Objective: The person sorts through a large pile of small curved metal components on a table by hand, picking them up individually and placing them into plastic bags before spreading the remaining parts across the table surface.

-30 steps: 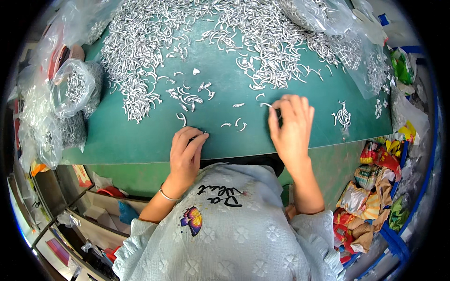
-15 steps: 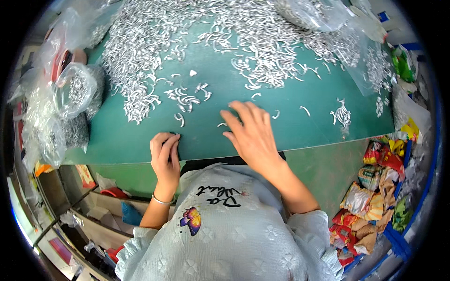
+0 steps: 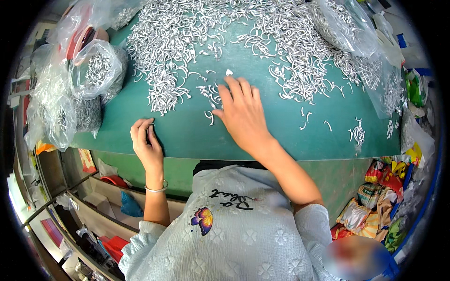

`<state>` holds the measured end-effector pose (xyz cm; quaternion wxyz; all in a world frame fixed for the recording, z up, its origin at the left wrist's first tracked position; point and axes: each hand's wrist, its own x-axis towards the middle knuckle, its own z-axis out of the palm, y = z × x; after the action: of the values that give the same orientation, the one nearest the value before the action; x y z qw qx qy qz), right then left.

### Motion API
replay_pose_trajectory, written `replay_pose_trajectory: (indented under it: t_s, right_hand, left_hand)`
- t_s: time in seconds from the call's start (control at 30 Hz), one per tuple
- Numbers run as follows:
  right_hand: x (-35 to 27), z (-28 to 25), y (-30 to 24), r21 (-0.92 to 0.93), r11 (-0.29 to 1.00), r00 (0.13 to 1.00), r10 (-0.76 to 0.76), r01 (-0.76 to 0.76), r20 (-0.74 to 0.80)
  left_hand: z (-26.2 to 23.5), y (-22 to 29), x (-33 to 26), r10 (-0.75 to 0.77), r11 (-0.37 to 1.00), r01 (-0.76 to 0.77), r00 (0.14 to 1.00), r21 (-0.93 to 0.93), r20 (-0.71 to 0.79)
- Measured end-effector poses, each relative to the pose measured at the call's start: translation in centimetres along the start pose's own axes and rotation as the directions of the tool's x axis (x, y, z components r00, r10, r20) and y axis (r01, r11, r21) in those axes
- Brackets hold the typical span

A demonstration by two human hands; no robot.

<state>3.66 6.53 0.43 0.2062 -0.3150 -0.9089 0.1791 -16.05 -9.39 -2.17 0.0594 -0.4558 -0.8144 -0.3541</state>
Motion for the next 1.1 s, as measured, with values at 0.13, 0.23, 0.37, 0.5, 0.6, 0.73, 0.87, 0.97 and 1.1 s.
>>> replay_pose_trajectory:
  t_s: [0.13,0.23,0.37,0.5,0.6,0.73,0.87,0.97,1.1]
  right_hand:
    - [-2.2,0.3,0.6,0.014,0.993,0.993,-0.115,0.115,0.024]
    - [-3.3,-1.5,2.6,0.008,0.994,0.994,-0.104,0.105,-0.035]
    - [-3.1,-3.5,2.9,-0.086,0.993,0.990,0.069,-0.080,-0.125]
    - [-2.7,-3.9,0.3,-0.035,0.995,0.996,0.092,-0.092,-0.019]
    - [-3.9,-4.0,-0.1,-0.083,0.993,0.995,0.090,-0.087,0.035]
    - [-5.7,-2.4,-0.3,-0.079,0.995,0.993,-0.054,0.062,0.105]
    - [-6.0,-0.8,-2.1,0.174,0.965,0.972,-0.214,0.196,0.093]
    - [-6.7,-1.0,-0.9,0.133,0.978,0.974,-0.135,0.161,-0.184]
    - [-6.9,-3.2,1.3,-0.054,0.973,0.951,0.209,-0.226,-0.228]
  left_hand:
    - [-0.2,-0.7,0.2,0.011,1.000,-0.011,1.000,0.014,0.000]
    - [-0.5,-1.0,0.8,-0.029,1.000,0.029,1.000,0.003,0.007]
    - [-0.9,0.4,0.8,-0.035,0.996,0.037,0.999,-0.077,0.025]
    - [0.2,5.7,-0.3,0.165,0.967,-0.108,0.955,-0.232,0.247]
    - [1.3,7.9,-0.1,0.293,0.939,-0.185,0.872,-0.291,0.392]
    - [2.1,8.0,-0.6,0.285,0.944,-0.177,0.861,-0.277,0.421]
    - [2.0,7.0,-1.0,0.257,0.938,-0.152,0.909,-0.311,0.329]
    - [1.4,7.0,-1.7,0.214,0.945,-0.131,0.941,-0.299,0.263]
    - [1.5,8.5,-1.8,0.200,0.966,-0.107,0.885,-0.234,0.421]
